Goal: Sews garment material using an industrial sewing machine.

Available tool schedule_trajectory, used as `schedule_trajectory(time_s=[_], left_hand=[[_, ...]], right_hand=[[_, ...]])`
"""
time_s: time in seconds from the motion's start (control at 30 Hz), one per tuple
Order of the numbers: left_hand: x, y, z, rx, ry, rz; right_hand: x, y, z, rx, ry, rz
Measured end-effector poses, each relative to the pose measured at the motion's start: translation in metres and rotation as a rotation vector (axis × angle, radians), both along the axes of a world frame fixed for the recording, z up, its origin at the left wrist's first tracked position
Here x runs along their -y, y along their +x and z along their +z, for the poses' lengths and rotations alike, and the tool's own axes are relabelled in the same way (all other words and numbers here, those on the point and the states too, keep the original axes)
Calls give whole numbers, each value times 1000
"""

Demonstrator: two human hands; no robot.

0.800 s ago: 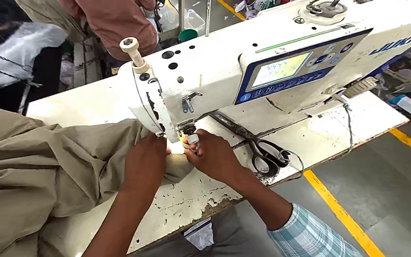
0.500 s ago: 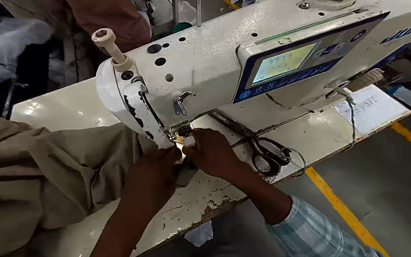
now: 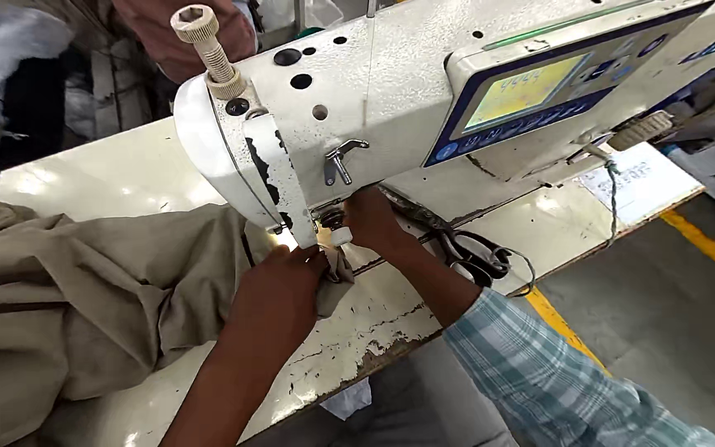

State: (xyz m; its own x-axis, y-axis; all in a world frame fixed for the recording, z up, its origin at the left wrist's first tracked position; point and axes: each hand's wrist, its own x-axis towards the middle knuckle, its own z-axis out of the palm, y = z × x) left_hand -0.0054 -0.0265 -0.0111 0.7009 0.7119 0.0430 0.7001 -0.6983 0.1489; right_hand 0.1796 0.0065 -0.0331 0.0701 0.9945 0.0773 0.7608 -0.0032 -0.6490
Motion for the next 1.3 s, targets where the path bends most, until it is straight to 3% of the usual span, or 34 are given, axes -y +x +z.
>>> schedule_trajectory(time_s=[0.1, 0.2, 0.3, 0.37, 0.5, 0.7, 0.77, 0.87, 1.0, 1.1, 1.2, 1.3], left_hand=[[-6, 2, 7, -39, -46, -38], [-8, -2, 14, -22, -112, -30], [7, -22, 6, 237, 76, 27], [12, -31, -3, 342, 214, 2], [2, -35, -12, 123, 207, -102], [-15, -40, 11, -153, 191, -134], [-15, -42, 25, -83, 170, -190], [5, -37, 43, 202, 50, -202], [23, -29, 23, 337, -10, -149], [22, -33, 6, 122, 141, -114], [26, -36, 15, -101, 331, -46], [37, -24, 37, -54, 344, -176]], right_hand=[[5, 5, -7, -97, 87, 2], [41, 12, -1, -273, 157, 143], [73, 19, -3, -318, 234, 421], [76, 28, -3, -182, 253, 558], [65, 30, 6, 181, 287, 617], [57, 34, 3, 221, 290, 694], [57, 38, 0, 196, 268, 693], [56, 40, -1, 100, 220, 730], [48, 28, 5, 106, 205, 863], [45, 33, 6, 7, 337, 843], [54, 36, -4, -8, 331, 797], [64, 32, -14, 34, 239, 790]])
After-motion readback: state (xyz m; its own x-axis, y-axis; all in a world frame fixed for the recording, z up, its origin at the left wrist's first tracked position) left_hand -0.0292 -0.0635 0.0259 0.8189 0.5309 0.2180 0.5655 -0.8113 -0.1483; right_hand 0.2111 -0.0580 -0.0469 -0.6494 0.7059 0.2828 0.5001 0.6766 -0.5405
